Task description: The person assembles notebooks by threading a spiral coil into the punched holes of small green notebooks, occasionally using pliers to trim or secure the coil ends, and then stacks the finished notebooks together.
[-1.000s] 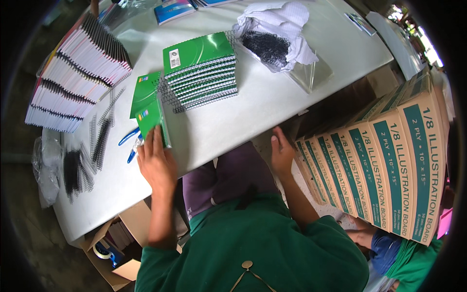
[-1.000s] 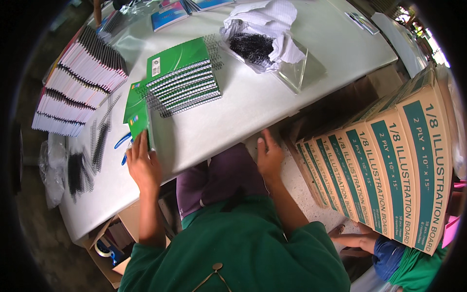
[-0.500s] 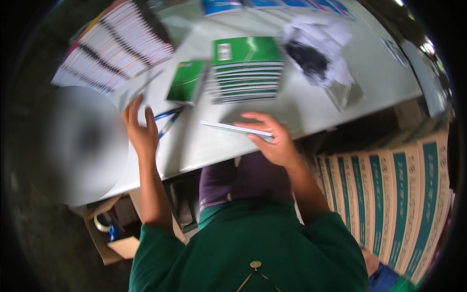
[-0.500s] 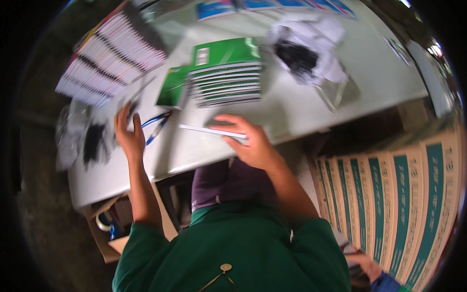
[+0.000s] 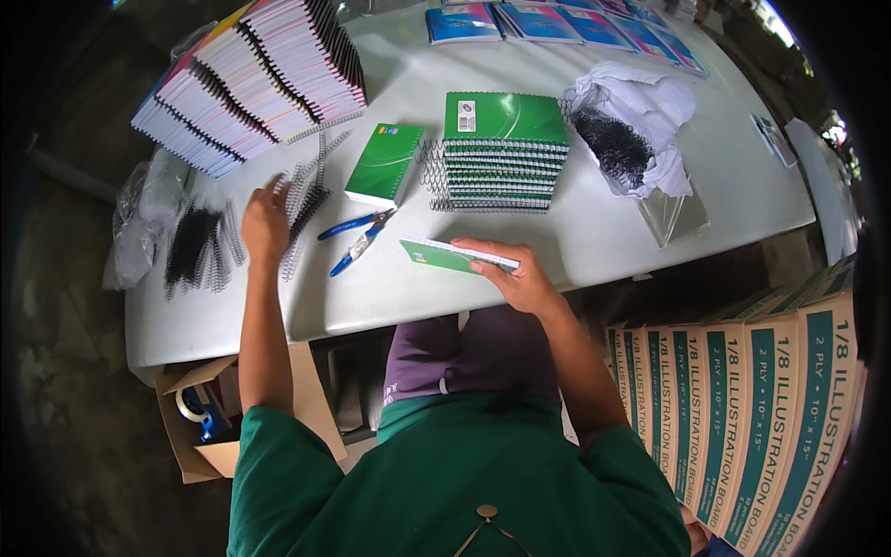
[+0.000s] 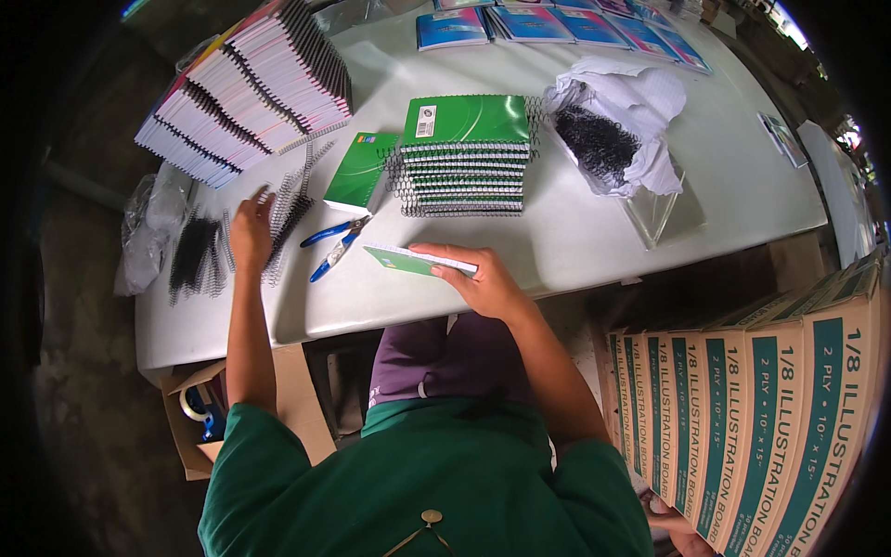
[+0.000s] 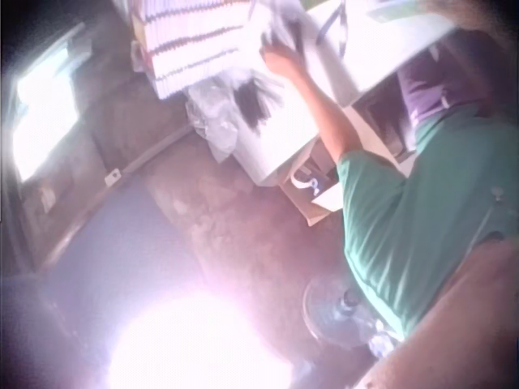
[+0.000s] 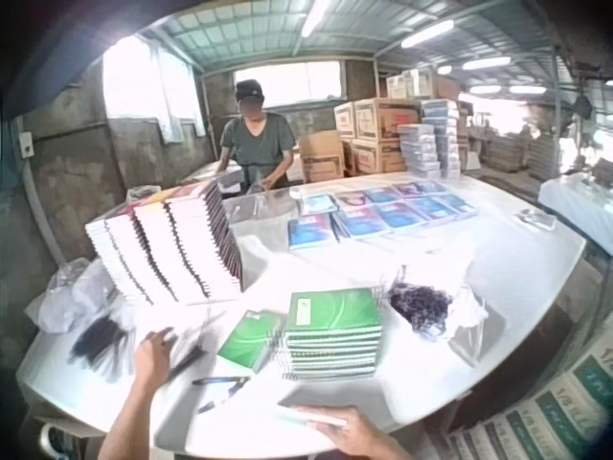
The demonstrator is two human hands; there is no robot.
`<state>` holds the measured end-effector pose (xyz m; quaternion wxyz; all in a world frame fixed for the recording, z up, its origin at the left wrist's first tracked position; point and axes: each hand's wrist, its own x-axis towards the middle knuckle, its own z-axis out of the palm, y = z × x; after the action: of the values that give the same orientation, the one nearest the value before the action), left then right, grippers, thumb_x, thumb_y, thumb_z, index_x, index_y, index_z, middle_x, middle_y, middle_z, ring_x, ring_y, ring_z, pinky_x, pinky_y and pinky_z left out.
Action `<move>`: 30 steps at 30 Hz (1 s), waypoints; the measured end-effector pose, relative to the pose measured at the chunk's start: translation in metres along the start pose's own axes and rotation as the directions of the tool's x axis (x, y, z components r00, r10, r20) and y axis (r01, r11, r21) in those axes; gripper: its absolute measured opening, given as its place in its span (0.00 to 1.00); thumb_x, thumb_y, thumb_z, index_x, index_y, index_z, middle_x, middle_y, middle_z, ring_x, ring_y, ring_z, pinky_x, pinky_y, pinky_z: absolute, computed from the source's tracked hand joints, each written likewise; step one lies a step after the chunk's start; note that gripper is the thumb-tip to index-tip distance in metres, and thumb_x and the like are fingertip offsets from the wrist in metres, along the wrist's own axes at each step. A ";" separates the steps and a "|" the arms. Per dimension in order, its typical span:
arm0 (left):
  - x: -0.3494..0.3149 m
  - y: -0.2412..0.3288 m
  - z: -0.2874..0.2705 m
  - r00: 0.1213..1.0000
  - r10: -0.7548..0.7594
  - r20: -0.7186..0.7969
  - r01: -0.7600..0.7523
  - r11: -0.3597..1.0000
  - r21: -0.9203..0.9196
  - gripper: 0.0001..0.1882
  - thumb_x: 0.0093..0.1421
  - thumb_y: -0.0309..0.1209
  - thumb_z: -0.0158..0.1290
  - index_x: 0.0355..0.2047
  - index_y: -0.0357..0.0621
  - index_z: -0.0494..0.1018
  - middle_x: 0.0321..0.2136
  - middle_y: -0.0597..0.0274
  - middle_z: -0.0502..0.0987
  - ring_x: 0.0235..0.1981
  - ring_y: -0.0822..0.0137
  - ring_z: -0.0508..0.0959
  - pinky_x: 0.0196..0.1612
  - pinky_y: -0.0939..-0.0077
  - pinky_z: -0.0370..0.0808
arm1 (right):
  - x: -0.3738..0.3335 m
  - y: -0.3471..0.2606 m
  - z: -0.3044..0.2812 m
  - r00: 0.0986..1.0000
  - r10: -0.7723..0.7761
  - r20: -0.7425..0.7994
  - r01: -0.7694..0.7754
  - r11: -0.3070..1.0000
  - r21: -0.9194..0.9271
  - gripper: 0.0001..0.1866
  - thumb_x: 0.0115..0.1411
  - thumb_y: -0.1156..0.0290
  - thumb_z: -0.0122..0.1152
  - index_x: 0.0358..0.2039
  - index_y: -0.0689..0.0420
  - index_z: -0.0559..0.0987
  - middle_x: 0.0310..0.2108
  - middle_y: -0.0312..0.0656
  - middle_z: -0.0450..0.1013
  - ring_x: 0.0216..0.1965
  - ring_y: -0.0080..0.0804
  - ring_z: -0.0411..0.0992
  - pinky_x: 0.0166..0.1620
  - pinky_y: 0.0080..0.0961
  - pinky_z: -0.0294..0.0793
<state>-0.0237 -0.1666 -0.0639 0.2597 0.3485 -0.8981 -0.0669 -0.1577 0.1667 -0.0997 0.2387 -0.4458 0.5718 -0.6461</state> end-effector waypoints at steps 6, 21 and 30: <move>-0.042 0.071 -0.036 0.848 0.256 0.465 0.080 0.804 -0.589 0.19 0.64 0.42 0.41 0.31 0.37 0.69 0.20 0.59 0.68 0.23 0.68 0.66 0.32 0.77 0.65 | 0.000 0.006 0.002 0.996 0.046 -0.077 -0.042 0.998 0.053 0.16 0.57 0.78 0.54 0.47 0.63 0.73 0.45 0.43 0.73 0.46 0.25 0.69 0.51 0.21 0.65; -0.062 0.099 -0.021 0.637 0.198 0.745 0.433 0.708 -0.558 0.27 0.64 0.50 0.38 0.17 0.42 0.64 0.11 0.68 0.61 0.11 0.76 0.59 0.16 0.81 0.57 | -0.002 0.007 0.005 0.996 -0.016 -0.082 0.013 0.999 -0.044 0.15 0.56 0.80 0.53 0.46 0.63 0.74 0.43 0.44 0.74 0.42 0.24 0.71 0.47 0.19 0.68; -0.038 0.098 -0.032 0.675 0.524 0.520 0.000 0.705 -0.709 0.09 0.54 0.33 0.56 0.31 0.44 0.71 0.30 0.66 0.71 0.32 0.73 0.70 0.41 0.77 0.65 | -0.004 0.010 0.005 0.995 -0.055 -0.081 0.052 0.998 -0.037 0.14 0.56 0.79 0.55 0.44 0.62 0.75 0.40 0.44 0.75 0.39 0.22 0.72 0.44 0.18 0.70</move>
<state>-0.0418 -0.0656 -0.0231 0.0178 0.0391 -0.8859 -0.4618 -0.1533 0.1653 -0.1105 0.1900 -0.4383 0.5801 -0.6597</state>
